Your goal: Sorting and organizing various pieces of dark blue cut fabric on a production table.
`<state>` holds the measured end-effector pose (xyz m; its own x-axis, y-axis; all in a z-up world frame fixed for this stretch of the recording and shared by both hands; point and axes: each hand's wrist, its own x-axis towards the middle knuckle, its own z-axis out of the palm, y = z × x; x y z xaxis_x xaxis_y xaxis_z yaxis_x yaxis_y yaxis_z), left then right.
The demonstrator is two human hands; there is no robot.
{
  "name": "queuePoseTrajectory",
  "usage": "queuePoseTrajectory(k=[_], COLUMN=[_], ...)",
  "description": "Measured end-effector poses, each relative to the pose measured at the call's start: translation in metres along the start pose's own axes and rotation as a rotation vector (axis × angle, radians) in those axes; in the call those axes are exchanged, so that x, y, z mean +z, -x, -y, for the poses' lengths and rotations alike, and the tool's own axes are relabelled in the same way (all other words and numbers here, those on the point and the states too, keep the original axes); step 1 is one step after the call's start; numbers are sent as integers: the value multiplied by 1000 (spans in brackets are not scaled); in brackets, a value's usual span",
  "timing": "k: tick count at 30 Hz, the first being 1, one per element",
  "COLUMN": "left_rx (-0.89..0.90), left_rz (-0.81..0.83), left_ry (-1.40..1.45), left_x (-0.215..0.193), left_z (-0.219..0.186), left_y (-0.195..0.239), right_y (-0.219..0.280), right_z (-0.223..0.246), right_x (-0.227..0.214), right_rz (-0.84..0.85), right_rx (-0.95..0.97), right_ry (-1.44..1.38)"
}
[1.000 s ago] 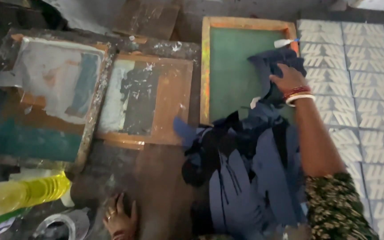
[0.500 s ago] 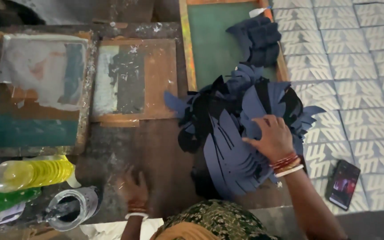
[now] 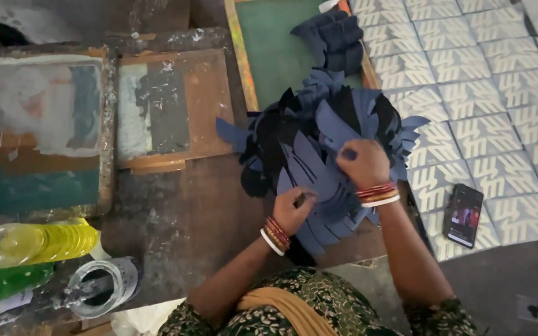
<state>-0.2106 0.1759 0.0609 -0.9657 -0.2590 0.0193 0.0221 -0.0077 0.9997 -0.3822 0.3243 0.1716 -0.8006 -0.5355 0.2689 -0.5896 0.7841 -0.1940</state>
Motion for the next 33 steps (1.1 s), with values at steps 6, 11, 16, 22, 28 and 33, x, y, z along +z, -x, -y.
queuePoseTrajectory(k=[6, 11, 16, 22, 28, 33], left_rx=[60, -28, -69, -43, -271, -280], left_rz=[-7, 66, 36, -28, -115, -262], left_ry=[50, 240, 347, 457, 779, 819], left_x=[4, 28, 25, 30, 19, 7], left_z=[-6, 8, 19, -12, -23, -28], left_y=[9, -3, -9, -5, -12, -11], right_y=[23, 12, 3, 37, 52, -17], right_z=[-50, 16, -56, -17, 35, -3], right_x=[21, -32, 20, -28, -31, -11], right_rz=[12, -39, -132, -295, 320, 69], right_rx=[226, 31, 131, 68, -279, -93], right_ry=[-594, -146, -401, -478, -630, -212])
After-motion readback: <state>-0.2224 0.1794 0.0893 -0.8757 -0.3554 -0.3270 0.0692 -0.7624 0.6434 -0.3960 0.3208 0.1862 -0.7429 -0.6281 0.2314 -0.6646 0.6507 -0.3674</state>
